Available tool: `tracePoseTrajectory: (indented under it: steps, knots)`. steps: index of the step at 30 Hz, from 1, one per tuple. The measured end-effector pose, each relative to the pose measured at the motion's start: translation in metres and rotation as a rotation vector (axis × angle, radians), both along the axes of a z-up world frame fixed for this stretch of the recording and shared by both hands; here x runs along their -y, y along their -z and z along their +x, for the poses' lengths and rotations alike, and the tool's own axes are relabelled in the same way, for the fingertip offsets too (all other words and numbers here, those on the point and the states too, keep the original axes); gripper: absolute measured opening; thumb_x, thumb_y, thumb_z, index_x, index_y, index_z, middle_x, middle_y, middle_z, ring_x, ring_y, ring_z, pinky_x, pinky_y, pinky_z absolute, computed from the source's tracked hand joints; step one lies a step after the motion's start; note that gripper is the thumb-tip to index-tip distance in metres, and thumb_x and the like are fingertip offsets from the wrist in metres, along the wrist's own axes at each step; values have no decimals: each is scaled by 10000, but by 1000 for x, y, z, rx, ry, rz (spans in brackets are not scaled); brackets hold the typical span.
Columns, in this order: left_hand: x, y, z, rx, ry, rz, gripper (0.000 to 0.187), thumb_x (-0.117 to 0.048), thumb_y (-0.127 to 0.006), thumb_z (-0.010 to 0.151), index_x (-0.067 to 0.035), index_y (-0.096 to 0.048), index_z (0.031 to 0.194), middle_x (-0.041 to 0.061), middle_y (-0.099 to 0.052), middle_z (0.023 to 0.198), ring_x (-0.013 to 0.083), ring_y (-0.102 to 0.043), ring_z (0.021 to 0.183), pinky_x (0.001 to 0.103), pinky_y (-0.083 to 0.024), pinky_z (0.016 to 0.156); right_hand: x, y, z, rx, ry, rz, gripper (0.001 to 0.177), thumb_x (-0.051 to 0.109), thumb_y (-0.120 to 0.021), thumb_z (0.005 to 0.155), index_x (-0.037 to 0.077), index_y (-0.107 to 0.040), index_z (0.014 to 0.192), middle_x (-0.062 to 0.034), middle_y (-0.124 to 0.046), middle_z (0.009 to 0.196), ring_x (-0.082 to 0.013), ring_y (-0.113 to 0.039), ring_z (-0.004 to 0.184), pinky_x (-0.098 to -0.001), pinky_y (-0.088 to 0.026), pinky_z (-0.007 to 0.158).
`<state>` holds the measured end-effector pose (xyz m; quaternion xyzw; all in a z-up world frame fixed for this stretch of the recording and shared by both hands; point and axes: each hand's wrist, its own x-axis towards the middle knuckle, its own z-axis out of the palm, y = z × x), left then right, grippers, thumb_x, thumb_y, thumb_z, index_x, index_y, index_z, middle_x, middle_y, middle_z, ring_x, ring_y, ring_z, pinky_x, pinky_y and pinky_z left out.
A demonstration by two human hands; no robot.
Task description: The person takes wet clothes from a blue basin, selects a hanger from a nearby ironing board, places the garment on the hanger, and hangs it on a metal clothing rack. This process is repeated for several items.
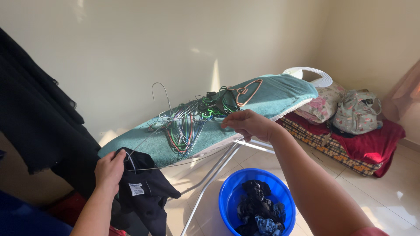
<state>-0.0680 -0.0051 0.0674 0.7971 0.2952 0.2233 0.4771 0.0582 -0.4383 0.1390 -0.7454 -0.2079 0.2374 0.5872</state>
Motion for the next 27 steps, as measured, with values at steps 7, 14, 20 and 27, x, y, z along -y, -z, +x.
tracePoseTrajectory:
  steps: [7,14,20,27]
  knots:
    - [10,-22,-25,15,72,-143,448,-364,-672,973,-43,-709,1284,153,-706,1076,234,-606,967,394,-495,879,-40,-18,-18,152,-78,-51,293,289,-634,981,92,-786,1136,55,-411,592,-64,-410,526,-258,-398,468]
    - [19,-33,-48,132,235,-313,476,-377,-647,962,-5,-699,1254,102,-700,1201,170,-572,1162,375,-386,1064,-84,-15,-39,155,-130,-107,295,343,-656,943,156,-790,1129,59,-450,611,-62,-494,581,-268,-528,538]
    - [38,-65,-83,195,280,-198,341,-341,-707,920,-69,-759,1119,32,-748,1103,102,-608,1128,300,-393,1042,-121,11,-43,230,-164,23,355,301,-761,898,44,-781,1143,-30,-739,933,-117,-682,837,-319,-603,629]
    - [11,-76,-109,343,103,-165,275,-304,-670,987,-50,-772,1018,3,-724,967,88,-587,973,263,-432,943,-178,38,-69,48,169,154,1252,331,-927,627,166,-148,1593,-185,-420,1464,-317,-629,1185,-446,-601,828]
